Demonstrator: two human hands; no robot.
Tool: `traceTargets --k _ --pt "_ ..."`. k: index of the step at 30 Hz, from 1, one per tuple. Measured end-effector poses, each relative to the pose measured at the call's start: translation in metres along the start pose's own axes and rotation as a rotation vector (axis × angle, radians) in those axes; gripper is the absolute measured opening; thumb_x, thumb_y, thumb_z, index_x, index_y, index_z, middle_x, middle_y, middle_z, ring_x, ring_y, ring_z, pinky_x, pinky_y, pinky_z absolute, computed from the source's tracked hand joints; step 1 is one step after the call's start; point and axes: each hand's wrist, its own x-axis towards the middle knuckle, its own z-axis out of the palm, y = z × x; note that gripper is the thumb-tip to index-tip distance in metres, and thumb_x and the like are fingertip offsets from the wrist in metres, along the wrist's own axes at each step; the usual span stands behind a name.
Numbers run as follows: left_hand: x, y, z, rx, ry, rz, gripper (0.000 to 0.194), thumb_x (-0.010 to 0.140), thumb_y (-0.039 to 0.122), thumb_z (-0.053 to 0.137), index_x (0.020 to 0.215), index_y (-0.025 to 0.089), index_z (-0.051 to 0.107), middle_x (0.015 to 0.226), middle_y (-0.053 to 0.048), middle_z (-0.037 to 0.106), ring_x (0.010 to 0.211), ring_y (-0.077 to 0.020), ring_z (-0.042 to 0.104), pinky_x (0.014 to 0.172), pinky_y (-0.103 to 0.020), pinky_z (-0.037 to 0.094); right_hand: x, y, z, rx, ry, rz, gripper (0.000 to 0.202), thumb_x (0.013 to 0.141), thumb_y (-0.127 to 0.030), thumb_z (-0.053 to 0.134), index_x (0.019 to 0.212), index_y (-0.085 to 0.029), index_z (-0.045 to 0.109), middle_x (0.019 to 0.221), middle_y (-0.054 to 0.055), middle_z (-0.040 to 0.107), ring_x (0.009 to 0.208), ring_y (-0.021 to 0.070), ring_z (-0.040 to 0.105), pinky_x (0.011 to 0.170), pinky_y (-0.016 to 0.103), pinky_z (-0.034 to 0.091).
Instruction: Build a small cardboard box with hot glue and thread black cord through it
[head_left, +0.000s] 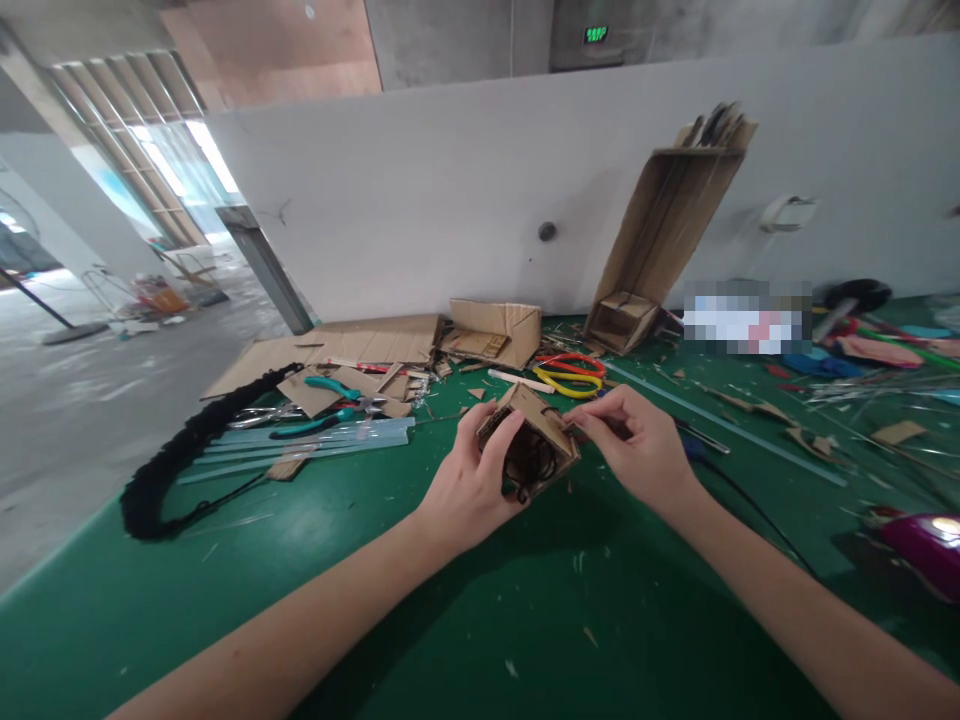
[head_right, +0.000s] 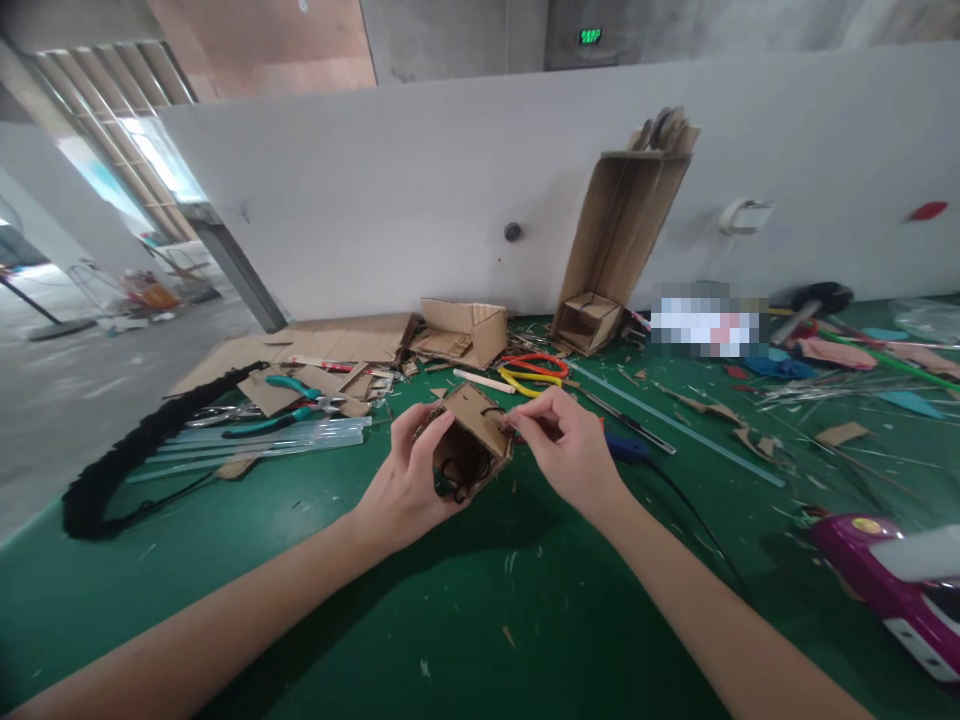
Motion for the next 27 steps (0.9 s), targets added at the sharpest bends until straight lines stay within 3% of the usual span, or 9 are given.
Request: traceTargets --k 8,14,27 --pt "0.006 0.001 -0.003 -0.068 0.000 -0.039 0.063 0.067 0.024 0.072 0.119 0.020 0.036 0.136 -0.018 0.033 0.129 -0.0328 0.039 0.100 -0.049 0.046 0.009 0.011 -0.002 0.112 0.032 0.129 0.016 0.077 -0.034 0.067 0.074 -0.022 0.057 0.073 0.004 0.071 0.070 0.0204 0.068 0.065 0.036 0.056" --pt "0.007 0.001 -0.008 -0.096 -0.063 -0.059 0.043 0.069 0.020 0.069 0.105 0.020 0.047 0.140 -0.016 0.028 0.133 -0.0332 0.034 0.101 -0.048 0.045 0.010 0.011 -0.002 0.158 0.042 0.180 0.019 0.075 -0.037 0.069 0.073 -0.022 0.057 0.071 0.004 0.070 0.067 0.0193 0.067 0.062 0.035 0.055" --pt "0.005 -0.004 -0.003 -0.131 -0.060 -0.015 0.024 0.076 0.023 0.066 0.097 0.019 0.054 0.137 -0.015 0.027 0.131 -0.0300 0.037 0.103 -0.044 0.044 0.004 0.020 0.003 0.233 0.054 0.223 0.020 0.075 -0.036 0.070 0.073 -0.022 0.056 0.072 0.002 0.069 0.068 0.0167 0.066 0.063 0.032 0.055"
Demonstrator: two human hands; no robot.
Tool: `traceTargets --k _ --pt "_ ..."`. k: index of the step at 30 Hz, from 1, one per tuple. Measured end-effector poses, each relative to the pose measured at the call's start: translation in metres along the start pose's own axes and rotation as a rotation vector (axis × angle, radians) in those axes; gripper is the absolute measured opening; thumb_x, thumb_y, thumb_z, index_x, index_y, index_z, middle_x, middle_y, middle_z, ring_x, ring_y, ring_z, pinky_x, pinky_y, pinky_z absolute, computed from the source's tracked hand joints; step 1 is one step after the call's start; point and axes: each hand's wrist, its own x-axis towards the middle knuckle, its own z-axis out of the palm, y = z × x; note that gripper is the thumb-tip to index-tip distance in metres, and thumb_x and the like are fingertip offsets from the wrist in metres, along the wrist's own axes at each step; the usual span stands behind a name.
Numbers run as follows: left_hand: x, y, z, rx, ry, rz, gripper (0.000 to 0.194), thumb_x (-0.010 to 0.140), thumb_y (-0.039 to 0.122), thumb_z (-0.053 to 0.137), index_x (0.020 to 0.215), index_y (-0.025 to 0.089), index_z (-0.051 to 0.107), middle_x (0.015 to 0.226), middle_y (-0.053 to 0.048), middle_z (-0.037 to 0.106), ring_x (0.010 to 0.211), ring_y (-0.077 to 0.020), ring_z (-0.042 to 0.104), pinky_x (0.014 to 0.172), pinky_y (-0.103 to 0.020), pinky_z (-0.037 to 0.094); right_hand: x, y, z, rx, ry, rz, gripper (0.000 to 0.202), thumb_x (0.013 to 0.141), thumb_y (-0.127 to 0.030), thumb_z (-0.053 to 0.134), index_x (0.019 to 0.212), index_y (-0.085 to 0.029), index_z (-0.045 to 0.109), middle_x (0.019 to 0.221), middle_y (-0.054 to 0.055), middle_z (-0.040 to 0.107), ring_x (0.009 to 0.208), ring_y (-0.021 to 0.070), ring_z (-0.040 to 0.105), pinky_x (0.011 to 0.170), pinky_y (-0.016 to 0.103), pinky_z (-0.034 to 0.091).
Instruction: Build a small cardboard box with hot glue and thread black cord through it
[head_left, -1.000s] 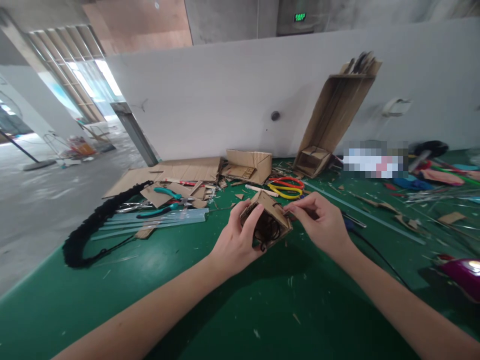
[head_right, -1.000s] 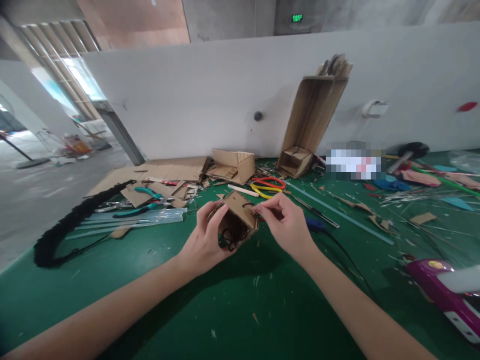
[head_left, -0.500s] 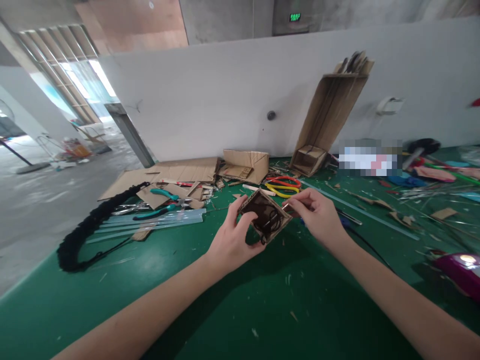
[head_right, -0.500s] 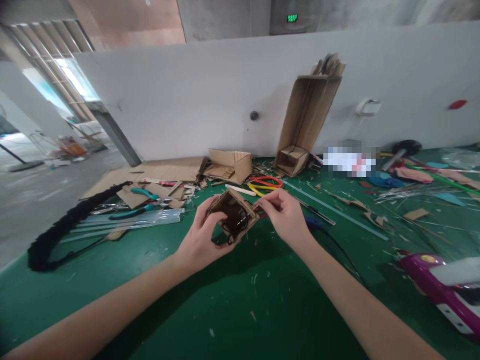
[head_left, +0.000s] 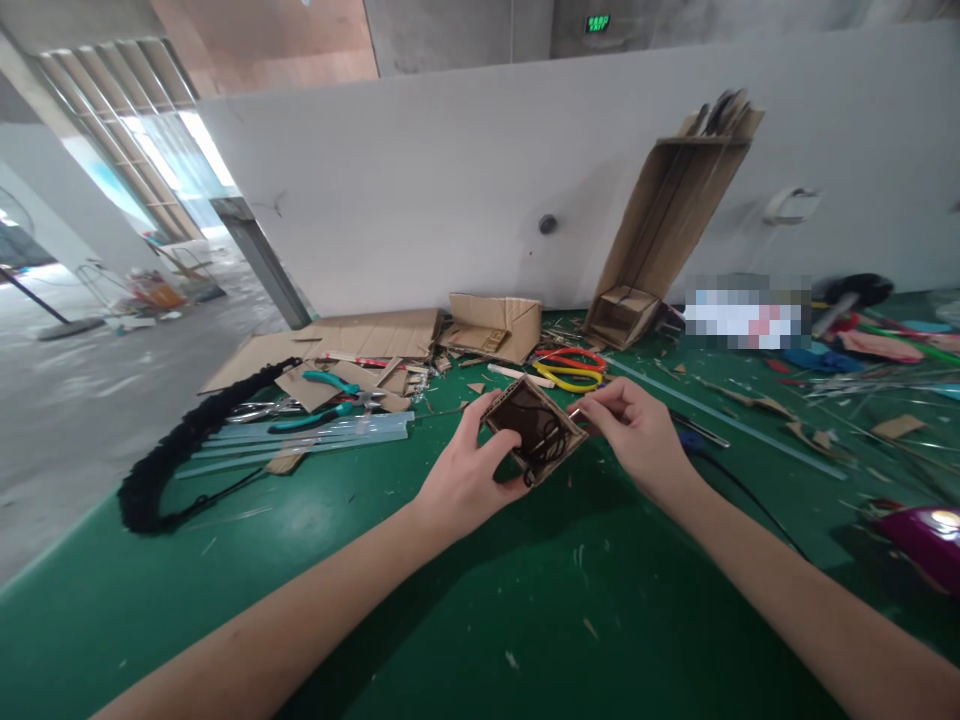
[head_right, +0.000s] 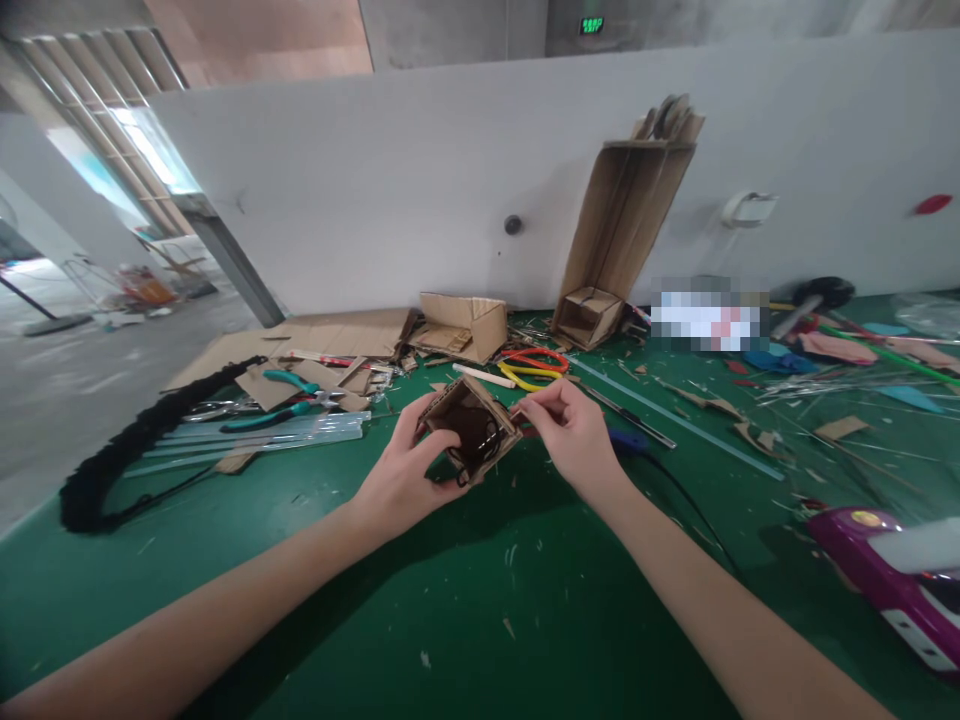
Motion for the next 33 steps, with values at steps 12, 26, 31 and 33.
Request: traceTargets --k 12,26,31,33 --pt "-0.003 -0.001 0.000 0.026 -0.010 0.046 0.019 0.077 0.018 0.066 0.094 0.019 0.055 0.136 -0.014 0.026 0.129 -0.0304 0.040 0.101 -0.044 0.047 -0.002 -0.004 0.002 -0.055 -0.007 -0.054 0.021 0.073 -0.039 0.071 0.071 -0.021 0.059 0.071 0.004 0.072 0.068 0.0198 0.068 0.065 0.035 0.056" --pt "-0.005 0.002 -0.001 0.028 -0.018 0.033 0.023 0.077 0.017 0.065 0.096 0.019 0.053 0.136 -0.013 0.025 0.129 -0.0305 0.039 0.101 -0.045 0.047 -0.011 0.001 0.005 -0.048 0.026 -0.066 0.020 0.075 -0.038 0.069 0.074 -0.021 0.059 0.075 0.005 0.072 0.073 0.0210 0.069 0.069 0.037 0.054" --pt "-0.005 0.002 -0.001 0.024 -0.011 0.026 0.020 0.077 0.020 0.066 0.094 0.018 0.054 0.136 -0.014 0.026 0.129 -0.0306 0.038 0.102 -0.044 0.046 -0.014 0.001 0.006 -0.043 0.011 -0.072 0.021 0.076 -0.040 0.068 0.075 -0.022 0.058 0.080 0.006 0.072 0.077 0.0221 0.069 0.074 0.039 0.054" --pt "-0.005 0.002 -0.001 0.021 -0.009 0.017 0.020 0.077 0.020 0.066 0.094 0.018 0.055 0.136 -0.014 0.027 0.130 -0.0307 0.038 0.102 -0.045 0.046 -0.015 0.001 0.006 -0.048 0.001 -0.083 0.020 0.078 -0.040 0.067 0.077 -0.022 0.058 0.082 0.006 0.072 0.079 0.0219 0.069 0.076 0.039 0.053"
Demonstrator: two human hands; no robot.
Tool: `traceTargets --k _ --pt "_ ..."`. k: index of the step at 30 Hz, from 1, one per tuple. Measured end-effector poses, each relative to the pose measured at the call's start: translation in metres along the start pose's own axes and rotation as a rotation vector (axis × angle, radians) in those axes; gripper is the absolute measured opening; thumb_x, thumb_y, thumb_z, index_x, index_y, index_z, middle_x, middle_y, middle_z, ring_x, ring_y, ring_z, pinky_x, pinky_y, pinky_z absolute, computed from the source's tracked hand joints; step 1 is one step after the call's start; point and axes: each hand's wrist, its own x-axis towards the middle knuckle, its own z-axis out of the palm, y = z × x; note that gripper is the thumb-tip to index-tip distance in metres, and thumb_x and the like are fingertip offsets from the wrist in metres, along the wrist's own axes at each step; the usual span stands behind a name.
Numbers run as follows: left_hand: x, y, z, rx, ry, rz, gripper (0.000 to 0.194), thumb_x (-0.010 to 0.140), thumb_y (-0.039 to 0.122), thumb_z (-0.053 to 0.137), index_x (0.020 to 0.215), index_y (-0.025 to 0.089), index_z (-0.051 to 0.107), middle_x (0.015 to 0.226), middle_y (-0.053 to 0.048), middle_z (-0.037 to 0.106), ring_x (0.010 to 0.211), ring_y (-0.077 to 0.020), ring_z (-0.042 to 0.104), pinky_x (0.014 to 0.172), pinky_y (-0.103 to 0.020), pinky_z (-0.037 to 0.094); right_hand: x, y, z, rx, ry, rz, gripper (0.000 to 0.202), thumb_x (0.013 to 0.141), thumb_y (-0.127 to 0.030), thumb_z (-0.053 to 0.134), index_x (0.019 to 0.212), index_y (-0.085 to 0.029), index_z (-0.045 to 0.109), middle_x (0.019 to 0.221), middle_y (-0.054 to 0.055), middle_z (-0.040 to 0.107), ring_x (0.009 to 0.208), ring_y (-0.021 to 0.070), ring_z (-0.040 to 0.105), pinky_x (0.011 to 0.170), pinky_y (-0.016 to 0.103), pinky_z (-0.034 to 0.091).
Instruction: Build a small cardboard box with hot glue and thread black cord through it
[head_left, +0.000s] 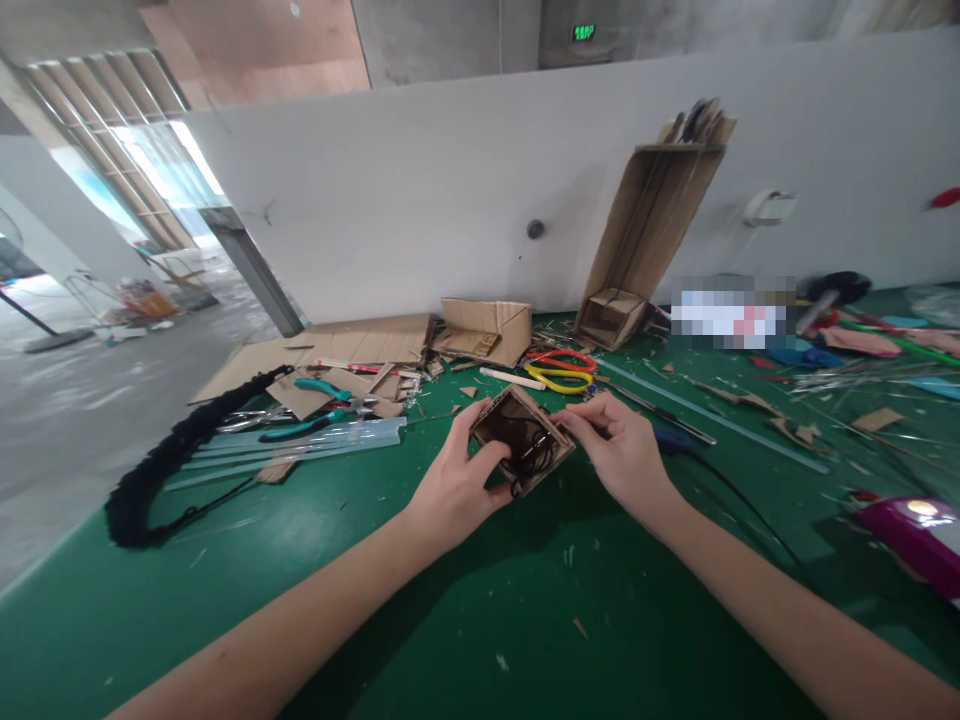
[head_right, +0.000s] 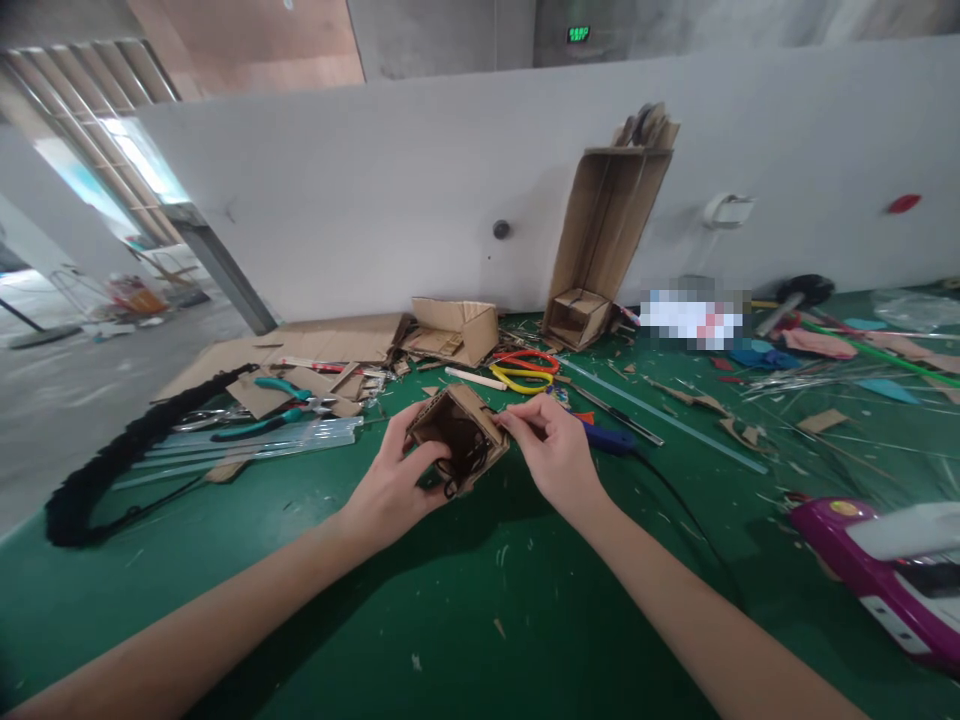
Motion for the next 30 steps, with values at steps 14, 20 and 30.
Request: traceTargets --k 14,20,30 --pt "0.003 -0.001 0.000 -0.050 0.012 -0.013 0.023 0.074 0.019 0.068 0.093 0.019 0.056 0.136 -0.013 0.028 0.130 -0.0290 0.039 0.102 -0.043 0.046 0.008 -0.001 0.007 0.234 0.071 0.306 0.033 0.079 -0.054 0.058 0.088 -0.023 0.062 0.082 0.004 0.069 0.078 0.0204 0.065 0.064 0.032 0.052" --pt "0.000 0.001 -0.001 -0.037 0.050 0.079 0.022 0.076 0.018 0.067 0.095 0.019 0.055 0.139 -0.014 0.025 0.131 -0.0299 0.037 0.101 -0.043 0.047 0.004 -0.023 0.018 0.351 -0.007 0.457 0.032 0.082 -0.047 0.052 0.102 -0.026 0.065 0.112 0.004 0.066 0.105 0.0245 0.059 0.072 0.033 0.052" --pt "-0.003 0.002 -0.004 0.013 0.036 0.095 0.023 0.077 0.018 0.065 0.097 0.018 0.055 0.140 -0.015 0.023 0.130 -0.0318 0.038 0.102 -0.044 0.046 -0.004 -0.037 0.026 0.458 -0.156 0.450 0.041 0.085 -0.043 0.041 0.118 -0.028 0.061 0.114 0.001 0.068 0.098 0.0243 0.065 0.072 0.035 0.054"
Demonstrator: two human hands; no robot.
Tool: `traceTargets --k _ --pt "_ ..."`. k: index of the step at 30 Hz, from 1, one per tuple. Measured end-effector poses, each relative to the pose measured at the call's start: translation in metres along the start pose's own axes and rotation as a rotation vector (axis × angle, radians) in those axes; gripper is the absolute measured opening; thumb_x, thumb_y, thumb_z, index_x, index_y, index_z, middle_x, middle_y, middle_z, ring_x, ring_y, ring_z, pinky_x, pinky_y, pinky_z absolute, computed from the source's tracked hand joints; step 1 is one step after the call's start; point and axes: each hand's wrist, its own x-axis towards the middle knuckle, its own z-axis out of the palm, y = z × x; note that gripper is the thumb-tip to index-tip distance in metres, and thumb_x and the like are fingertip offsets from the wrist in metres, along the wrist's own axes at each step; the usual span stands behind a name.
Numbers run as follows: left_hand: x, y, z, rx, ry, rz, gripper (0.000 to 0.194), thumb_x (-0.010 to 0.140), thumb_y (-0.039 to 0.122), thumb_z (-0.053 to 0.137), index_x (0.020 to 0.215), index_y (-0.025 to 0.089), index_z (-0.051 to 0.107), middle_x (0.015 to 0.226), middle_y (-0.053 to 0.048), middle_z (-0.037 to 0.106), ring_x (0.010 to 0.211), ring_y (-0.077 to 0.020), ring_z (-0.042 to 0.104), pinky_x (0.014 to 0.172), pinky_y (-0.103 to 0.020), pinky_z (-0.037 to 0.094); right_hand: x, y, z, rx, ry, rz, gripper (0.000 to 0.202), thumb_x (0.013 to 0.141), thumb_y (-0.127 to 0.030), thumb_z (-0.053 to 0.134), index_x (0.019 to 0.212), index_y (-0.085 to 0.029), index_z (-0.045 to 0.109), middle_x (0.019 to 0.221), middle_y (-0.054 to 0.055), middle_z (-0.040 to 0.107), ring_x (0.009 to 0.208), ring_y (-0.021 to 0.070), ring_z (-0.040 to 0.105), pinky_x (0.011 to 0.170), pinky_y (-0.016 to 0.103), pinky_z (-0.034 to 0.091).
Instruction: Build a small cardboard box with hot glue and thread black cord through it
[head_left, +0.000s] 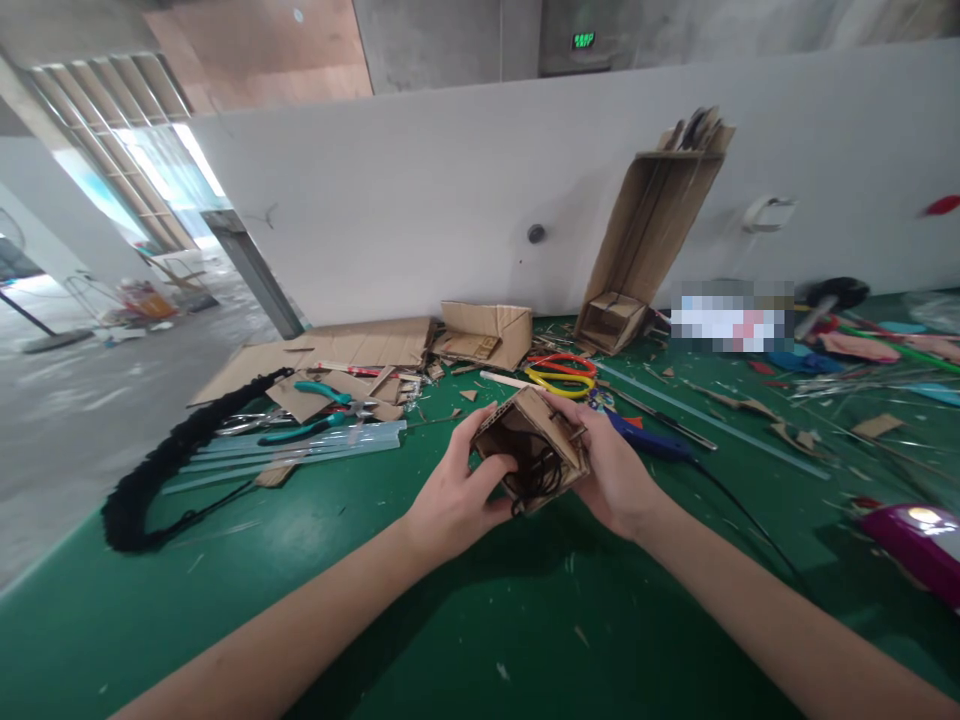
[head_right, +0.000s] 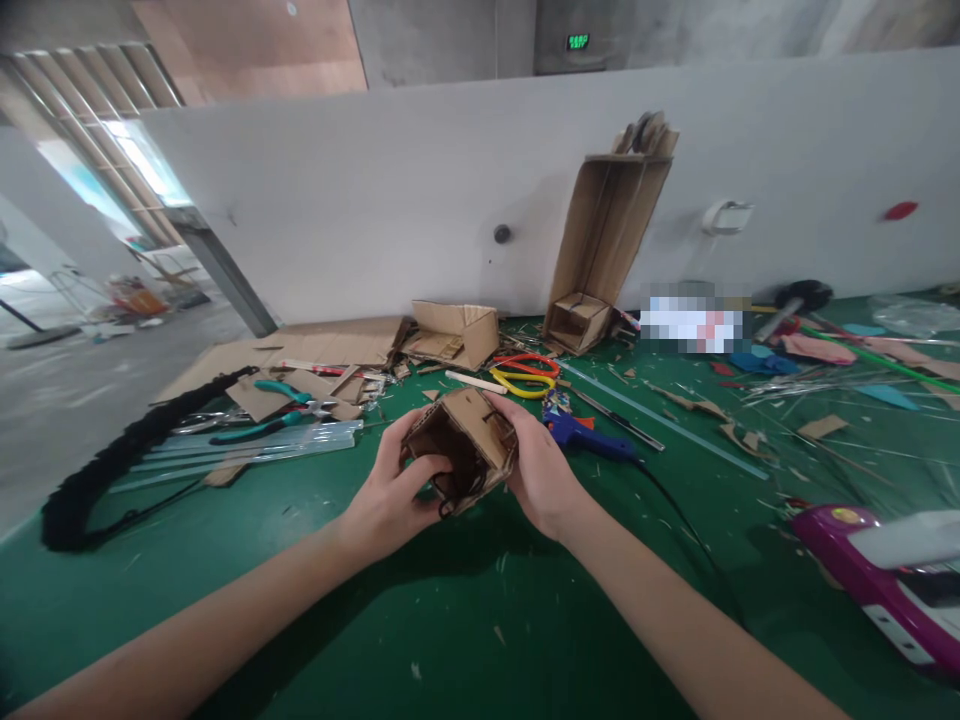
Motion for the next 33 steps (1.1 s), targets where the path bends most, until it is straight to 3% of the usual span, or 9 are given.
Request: traceTargets --k 6,11,14,19,22,25,27,29,33 --pt "0.002 0.000 0.001 -0.047 -0.013 -0.020 0.025 0.075 0.018 0.068 0.096 0.018 0.056 0.140 -0.015 0.024 0.130 -0.0317 0.037 0.101 -0.043 0.047 -0.002 0.003 -0.002 -0.012 -0.015 0.000 0.043 0.085 -0.043 0.047 0.123 -0.025 0.055 0.116 0.005 0.066 0.094 0.0241 0.065 0.063 0.032 0.054" --pt "0.004 -0.002 0.004 -0.092 -0.028 -0.066 0.028 0.072 0.022 0.073 0.095 0.020 0.058 0.140 -0.013 0.025 0.129 -0.0315 0.039 0.101 -0.042 0.047 0.002 0.005 -0.007 -0.008 -0.042 0.021 0.039 0.084 -0.044 0.051 0.118 -0.026 0.058 0.113 0.004 0.067 0.094 0.0219 0.064 0.071 0.032 0.054" --pt "0.007 -0.003 0.004 -0.077 -0.033 -0.095 0.028 0.073 0.030 0.073 0.095 0.020 0.061 0.140 -0.012 0.024 0.129 -0.0327 0.039 0.103 -0.046 0.044 0.003 0.006 -0.012 0.017 -0.049 0.001 0.048 0.085 -0.055 0.046 0.127 -0.031 0.050 0.124 0.003 0.061 0.103 0.0229 0.061 0.074 0.035 0.054" --pt "0.017 -0.008 -0.008 -0.141 -0.151 -0.059 0.029 0.076 0.035 0.069 0.101 0.021 0.066 0.147 -0.012 0.015 0.136 -0.0354 0.029 0.109 -0.049 0.037 0.003 0.003 -0.022 -0.185 -0.033 -0.158 0.063 0.072 -0.043 0.071 0.129 -0.037 0.045 0.140 0.004 0.045 0.118 0.0253 0.051 0.082 0.036 0.053" --pt "0.023 -0.011 -0.019 -0.241 -0.243 -0.050 0.018 0.084 0.027 0.060 0.099 0.025 0.069 0.153 -0.006 0.014 0.141 -0.0328 0.021 0.111 -0.051 0.033 0.007 -0.001 -0.028 -0.232 0.056 -0.183 0.057 0.071 -0.040 0.071 0.123 -0.033 0.050 0.135 0.005 0.048 0.118 0.0259 0.050 0.084 0.037 0.052" --pt "0.031 -0.013 -0.028 -0.411 -0.258 -0.175 0.016 0.088 0.023 0.055 0.089 0.025 0.071 0.151 -0.003 0.025 0.141 -0.0293 0.023 0.109 -0.052 0.036 0.010 -0.004 -0.031 -0.169 0.102 -0.113 0.055 0.069 -0.041 0.072 0.119 -0.030 0.052 0.127 0.007 0.052 0.107 0.0259 0.056 0.078 0.039 0.054" --pt "0.037 -0.014 -0.034 -0.655 -0.176 -0.316 0.016 0.088 0.025 0.054 0.081 0.021 0.068 0.141 -0.007 0.044 0.133 -0.0276 0.038 0.104 -0.051 0.042 0.011 -0.005 -0.032 -0.117 0.112 -0.084 0.051 0.069 -0.041 0.071 0.116 -0.029 0.054 0.122 0.007 0.054 0.102 0.0250 0.057 0.076 0.039 0.054" --pt "0.045 -0.017 -0.040 -0.996 0.007 -0.504 0.022 0.089 0.026 0.050 0.072 0.017 0.061 0.121 -0.010 0.062 0.120 -0.0253 0.054 0.098 -0.050 0.047 0.011 -0.006 -0.031 -0.089 0.113 -0.074 0.049 0.070 -0.040 0.070 0.115 -0.028 0.055 0.121 0.007 0.054 0.101 0.0250 0.057 0.075 0.039 0.055" --pt "0.061 -0.024 -0.062 -1.522 0.372 -0.820 0.022 0.087 0.021 0.045 0.066 0.016 0.051 0.074 -0.003 0.068 0.084 -0.0168 0.068 0.086 -0.040 0.055 0.011 -0.005 -0.032 -0.061 0.123 -0.049 0.044 0.073 -0.040 0.068 0.114 -0.029 0.056 0.119 0.006 0.054 0.101 0.0250 0.055 0.075 0.041 0.055"
